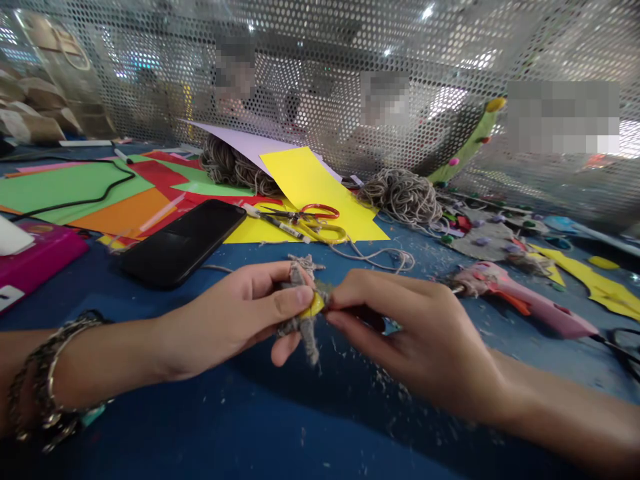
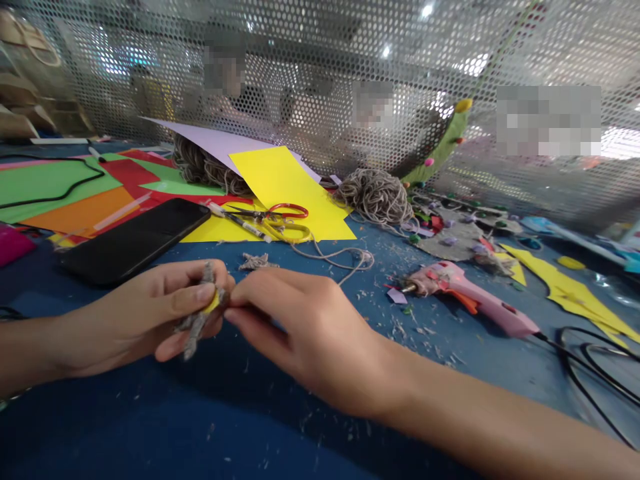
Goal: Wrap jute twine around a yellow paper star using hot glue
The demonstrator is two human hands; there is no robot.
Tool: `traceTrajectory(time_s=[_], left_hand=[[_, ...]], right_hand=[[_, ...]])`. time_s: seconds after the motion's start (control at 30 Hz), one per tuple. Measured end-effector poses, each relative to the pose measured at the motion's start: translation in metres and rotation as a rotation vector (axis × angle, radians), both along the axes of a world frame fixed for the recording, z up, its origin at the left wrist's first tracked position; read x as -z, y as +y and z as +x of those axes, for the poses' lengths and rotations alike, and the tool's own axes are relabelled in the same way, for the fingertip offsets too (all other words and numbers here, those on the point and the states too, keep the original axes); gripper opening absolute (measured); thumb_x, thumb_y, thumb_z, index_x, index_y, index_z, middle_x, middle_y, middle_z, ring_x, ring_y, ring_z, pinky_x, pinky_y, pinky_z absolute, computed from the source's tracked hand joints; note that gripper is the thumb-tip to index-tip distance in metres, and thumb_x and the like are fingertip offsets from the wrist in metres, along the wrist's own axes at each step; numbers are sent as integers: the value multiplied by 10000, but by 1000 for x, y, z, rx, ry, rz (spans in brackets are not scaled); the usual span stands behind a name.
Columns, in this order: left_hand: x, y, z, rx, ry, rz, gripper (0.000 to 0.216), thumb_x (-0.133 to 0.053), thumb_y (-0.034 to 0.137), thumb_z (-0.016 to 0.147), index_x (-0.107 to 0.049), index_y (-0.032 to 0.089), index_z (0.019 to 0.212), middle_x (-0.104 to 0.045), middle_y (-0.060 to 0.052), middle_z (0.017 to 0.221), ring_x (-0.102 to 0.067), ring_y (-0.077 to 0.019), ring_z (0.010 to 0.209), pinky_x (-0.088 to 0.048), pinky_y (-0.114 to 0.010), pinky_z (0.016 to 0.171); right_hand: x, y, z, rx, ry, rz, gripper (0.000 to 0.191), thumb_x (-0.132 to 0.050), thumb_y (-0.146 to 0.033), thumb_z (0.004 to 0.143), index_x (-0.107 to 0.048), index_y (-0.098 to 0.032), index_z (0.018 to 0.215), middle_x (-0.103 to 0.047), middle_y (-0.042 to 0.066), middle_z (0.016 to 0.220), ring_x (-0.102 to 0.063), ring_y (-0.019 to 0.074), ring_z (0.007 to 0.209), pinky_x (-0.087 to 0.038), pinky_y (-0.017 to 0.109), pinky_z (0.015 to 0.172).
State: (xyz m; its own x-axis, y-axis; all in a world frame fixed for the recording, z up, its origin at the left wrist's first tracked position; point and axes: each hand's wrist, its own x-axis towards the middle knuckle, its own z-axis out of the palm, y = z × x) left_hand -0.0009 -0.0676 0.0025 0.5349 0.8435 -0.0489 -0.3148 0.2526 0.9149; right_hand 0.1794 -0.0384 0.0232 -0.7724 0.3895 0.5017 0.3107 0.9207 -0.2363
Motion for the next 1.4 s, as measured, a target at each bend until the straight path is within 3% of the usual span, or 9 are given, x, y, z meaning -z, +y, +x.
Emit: traceTrajectory(time_s=[0.1,0.2,0.4,0.53,0.7,0.77,0.93,1.2,1.4], left_hand=[[2,0,-3,78,62,75,136,-444,234,862,-498,168,755,-470,81,499,-401,-1,408,-335,-95,465],[1,0,-3,103,209,119,147,-442,248,858,-471,167,738,-462,83,480,-404,-13,411,-344,-114,479],[0,-5,3,51,464,214,155,-452,251,836,-428,177,702,-424,96,551,-433,-18,436,-307,-125,443],[2,-6,6,-24,583,236,172,-435,273,834,-418,180,690,-422,95,535,-430,-32,443,-293,-136,434],[1,-5,6,-84,606,264,222,-439,323,825,-418,182,656,-457,83,485,-400,-59,453,-292,-164,450],[1,-4,6,-103,553,249,227,-429,328,832,-417,181,660,-458,80,488,-398,-61,455,-289,-171,451],[5,-3,5,-131,345,168,208,-421,316,854,-435,173,703,-456,76,504,-378,-51,456,-271,-166,435],[0,-4,4,-118,115,17,151,-483,277,836,-488,160,740,-482,64,567,-365,-19,436,-267,-128,417],[0,-5,0,36,131,93,145,-457,238,850,-487,164,729,-459,76,475,-399,-26,422,-323,-121,455]], right_hand=[[-5,4,0,-30,-35,-331,100,-498,-179,801,-525,-149,710,-515,-46,576,-419,19,478,-349,112,434],[-10,10,1,-54,-97,-530,129,-492,-198,798,-533,-142,688,-496,-44,559,-406,22,481,-346,115,427],[-12,10,-2,0,-168,-535,110,-494,-182,780,-541,-144,688,-493,-54,554,-407,15,474,-337,110,433],[-12,2,-3,60,-177,-296,80,-511,-154,765,-537,-147,690,-518,-51,579,-426,18,486,-344,118,452],[-10,-8,-2,-32,-187,434,263,-373,-139,840,-552,-136,647,-540,13,601,-436,85,521,-352,209,474],[-9,-9,-1,-75,-158,634,299,-355,-148,853,-557,-145,632,-555,18,582,-450,102,509,-360,236,478],[-7,-9,2,-65,-103,774,218,-421,-155,827,-581,-144,680,-565,9,561,-459,102,490,-392,248,490],[2,-5,2,25,-63,259,121,-448,-126,816,-517,-153,720,-555,0,674,-490,69,624,-409,189,587],[-10,-2,-4,-10,-49,-264,102,-504,-121,778,-524,-144,680,-515,-48,602,-432,13,511,-355,111,474]])
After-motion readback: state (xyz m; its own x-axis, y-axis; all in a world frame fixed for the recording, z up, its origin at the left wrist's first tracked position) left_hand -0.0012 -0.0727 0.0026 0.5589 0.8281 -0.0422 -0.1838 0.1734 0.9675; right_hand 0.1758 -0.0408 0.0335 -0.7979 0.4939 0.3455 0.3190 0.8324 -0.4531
